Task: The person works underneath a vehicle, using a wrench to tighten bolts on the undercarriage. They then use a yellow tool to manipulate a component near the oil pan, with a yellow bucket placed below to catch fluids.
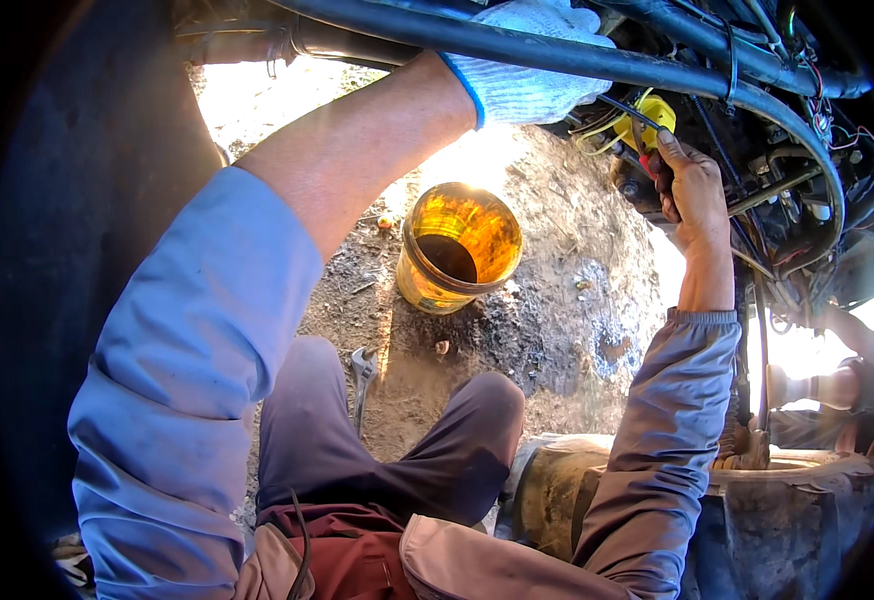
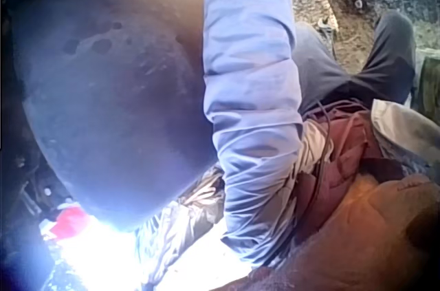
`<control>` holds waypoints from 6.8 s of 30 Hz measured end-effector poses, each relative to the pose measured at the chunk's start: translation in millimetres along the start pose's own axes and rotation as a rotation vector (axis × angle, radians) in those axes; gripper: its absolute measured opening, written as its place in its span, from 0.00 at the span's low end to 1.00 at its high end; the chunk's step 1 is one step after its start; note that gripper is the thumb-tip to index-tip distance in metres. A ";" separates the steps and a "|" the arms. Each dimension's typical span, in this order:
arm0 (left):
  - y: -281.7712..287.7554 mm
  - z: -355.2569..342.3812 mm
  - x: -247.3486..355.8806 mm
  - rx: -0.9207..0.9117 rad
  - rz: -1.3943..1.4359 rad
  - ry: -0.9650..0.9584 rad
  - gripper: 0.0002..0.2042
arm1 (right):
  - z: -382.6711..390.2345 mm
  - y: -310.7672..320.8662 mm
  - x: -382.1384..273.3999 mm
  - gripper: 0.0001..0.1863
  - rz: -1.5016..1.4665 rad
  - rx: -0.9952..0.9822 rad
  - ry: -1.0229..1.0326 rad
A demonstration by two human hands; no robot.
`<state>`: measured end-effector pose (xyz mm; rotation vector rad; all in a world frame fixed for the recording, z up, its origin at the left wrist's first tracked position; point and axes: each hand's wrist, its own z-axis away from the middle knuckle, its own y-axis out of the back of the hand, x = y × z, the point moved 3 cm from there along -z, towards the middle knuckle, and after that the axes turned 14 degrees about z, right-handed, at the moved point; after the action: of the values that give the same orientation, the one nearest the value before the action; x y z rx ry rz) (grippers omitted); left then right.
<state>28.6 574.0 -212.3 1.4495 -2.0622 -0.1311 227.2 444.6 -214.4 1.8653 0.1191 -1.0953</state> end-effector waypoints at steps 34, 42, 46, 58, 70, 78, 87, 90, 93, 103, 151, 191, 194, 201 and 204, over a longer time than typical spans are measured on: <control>-6.2 -0.5 -25.3 0.089 0.558 0.077 0.07 | -1.2 6.0 -12.4 0.16 0.394 0.299 0.603; -16.7 3.8 -29.2 -0.092 1.910 0.447 0.09 | -26.3 6.8 -17.4 0.19 0.231 -0.038 0.149; -21.8 5.6 -25.4 0.047 1.910 0.580 0.10 | -30.5 8.6 -13.1 0.21 0.103 -0.155 0.039; -24.6 4.6 -31.0 0.065 2.050 0.699 0.08 | 3.4 7.1 -1.3 0.20 0.504 0.427 0.714; -22.8 0.9 -25.7 -0.080 2.159 0.668 0.08 | 0.3 3.4 2.6 0.11 0.865 0.670 1.143; -15.3 3.4 -16.4 0.055 1.721 0.437 0.06 | -5.6 2.2 2.7 0.07 0.798 0.533 1.024; -14.5 4.3 -8.9 0.036 1.601 0.388 0.07 | -11.5 8.4 -5.5 0.18 0.464 0.288 0.641; -13.5 5.4 -8.0 0.018 1.654 0.377 0.08 | -20.1 9.1 -2.7 0.21 0.242 0.004 0.271; -14.3 5.2 -8.6 0.040 1.579 0.362 0.08 | -15.7 8.5 -4.9 0.23 0.114 -0.150 0.159; -18.1 0.9 -10.0 0.058 1.460 0.295 0.08 | 19.6 5.0 -3.2 0.14 0.662 0.464 0.946; -14.1 1.6 22.3 0.032 0.609 0.400 0.06 | -5.4 10.6 4.9 0.16 0.817 0.542 1.047; -27.3 -1.2 -30.5 -0.087 1.828 0.393 0.10 | -3.1 0.4 3.2 0.09 -0.124 -0.073 0.110; -37.3 -2.1 -37.4 -0.045 1.933 0.473 0.10 | 7.3 4.2 3.1 0.09 0.057 0.126 0.426; -43.0 -2.3 -43.3 0.014 0.341 0.008 0.06 | 26.8 2.5 14.6 0.09 0.357 0.461 0.799; -41.5 -0.1 -62.6 -0.018 0.310 0.029 0.03 | 19.3 2.3 14.8 0.06 0.411 0.382 0.773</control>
<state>76.2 612.8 -255.5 1.0980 -2.2260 -0.0027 224.9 423.7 -226.7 2.4326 -0.0390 -0.0776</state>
